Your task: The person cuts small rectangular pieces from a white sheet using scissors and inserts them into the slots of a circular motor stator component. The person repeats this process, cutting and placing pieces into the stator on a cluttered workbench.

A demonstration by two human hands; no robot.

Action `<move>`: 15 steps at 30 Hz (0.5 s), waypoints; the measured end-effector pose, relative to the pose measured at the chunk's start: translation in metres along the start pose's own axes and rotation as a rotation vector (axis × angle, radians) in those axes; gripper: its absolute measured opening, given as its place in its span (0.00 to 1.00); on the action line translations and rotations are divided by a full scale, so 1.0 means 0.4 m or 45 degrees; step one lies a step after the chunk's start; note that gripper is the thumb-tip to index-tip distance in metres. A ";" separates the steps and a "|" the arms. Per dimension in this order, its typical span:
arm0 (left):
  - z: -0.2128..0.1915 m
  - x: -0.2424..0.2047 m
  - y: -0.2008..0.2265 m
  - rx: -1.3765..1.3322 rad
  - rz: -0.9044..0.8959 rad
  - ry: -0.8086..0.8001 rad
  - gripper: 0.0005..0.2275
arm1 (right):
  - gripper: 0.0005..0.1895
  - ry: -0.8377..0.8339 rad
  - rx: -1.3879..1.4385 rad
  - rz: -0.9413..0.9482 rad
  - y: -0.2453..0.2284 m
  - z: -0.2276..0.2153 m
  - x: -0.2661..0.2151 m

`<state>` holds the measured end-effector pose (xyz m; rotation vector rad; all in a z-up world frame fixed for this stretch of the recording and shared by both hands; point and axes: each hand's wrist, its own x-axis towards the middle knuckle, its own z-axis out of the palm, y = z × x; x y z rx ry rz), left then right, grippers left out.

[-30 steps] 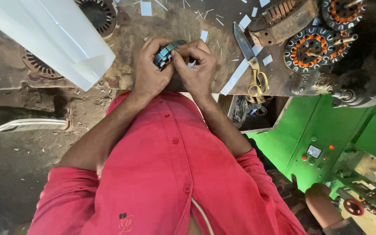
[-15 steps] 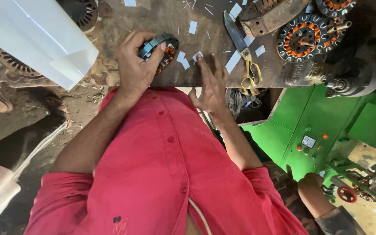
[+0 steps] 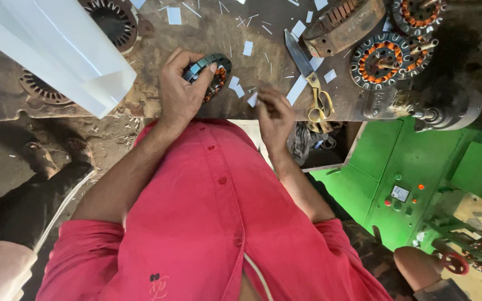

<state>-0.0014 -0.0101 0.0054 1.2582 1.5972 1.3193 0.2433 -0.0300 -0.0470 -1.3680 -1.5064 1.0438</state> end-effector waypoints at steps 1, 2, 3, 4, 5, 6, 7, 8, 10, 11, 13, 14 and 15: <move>0.001 -0.001 0.000 0.009 0.008 0.008 0.07 | 0.07 0.006 0.166 0.064 -0.011 0.017 0.024; 0.000 -0.001 0.000 0.018 0.012 0.008 0.07 | 0.08 -0.016 0.274 0.076 -0.023 0.038 0.046; -0.001 -0.002 0.001 0.026 0.017 0.007 0.07 | 0.09 -0.039 0.381 0.088 -0.037 0.059 0.068; -0.002 -0.001 0.003 0.033 0.022 0.008 0.07 | 0.10 -0.063 0.488 0.098 -0.052 0.077 0.087; -0.003 0.002 0.003 0.041 0.034 0.004 0.07 | 0.09 -0.053 0.508 0.110 -0.066 0.094 0.101; -0.003 0.002 0.004 0.047 0.044 0.002 0.07 | 0.09 -0.046 0.525 0.123 -0.078 0.107 0.112; -0.004 0.004 0.004 0.053 0.054 0.000 0.07 | 0.08 -0.039 0.543 0.135 -0.088 0.118 0.121; -0.003 0.002 0.004 0.052 0.049 -0.002 0.07 | 0.06 -0.047 0.564 0.156 -0.095 0.123 0.124; -0.002 0.000 0.003 0.052 0.039 -0.005 0.07 | 0.04 -0.067 0.606 0.199 -0.100 0.133 0.128; -0.001 0.000 0.002 0.079 0.064 0.014 0.07 | 0.03 -0.070 0.649 0.208 -0.099 0.138 0.129; -0.003 -0.003 0.003 0.137 0.114 0.051 0.08 | 0.02 -0.078 0.737 0.226 -0.095 0.146 0.128; -0.004 -0.003 0.004 0.113 0.130 0.056 0.08 | 0.02 -0.063 0.739 0.213 -0.092 0.150 0.128; -0.005 -0.004 0.005 0.089 0.145 0.061 0.09 | 0.02 -0.048 0.740 0.201 -0.090 0.153 0.128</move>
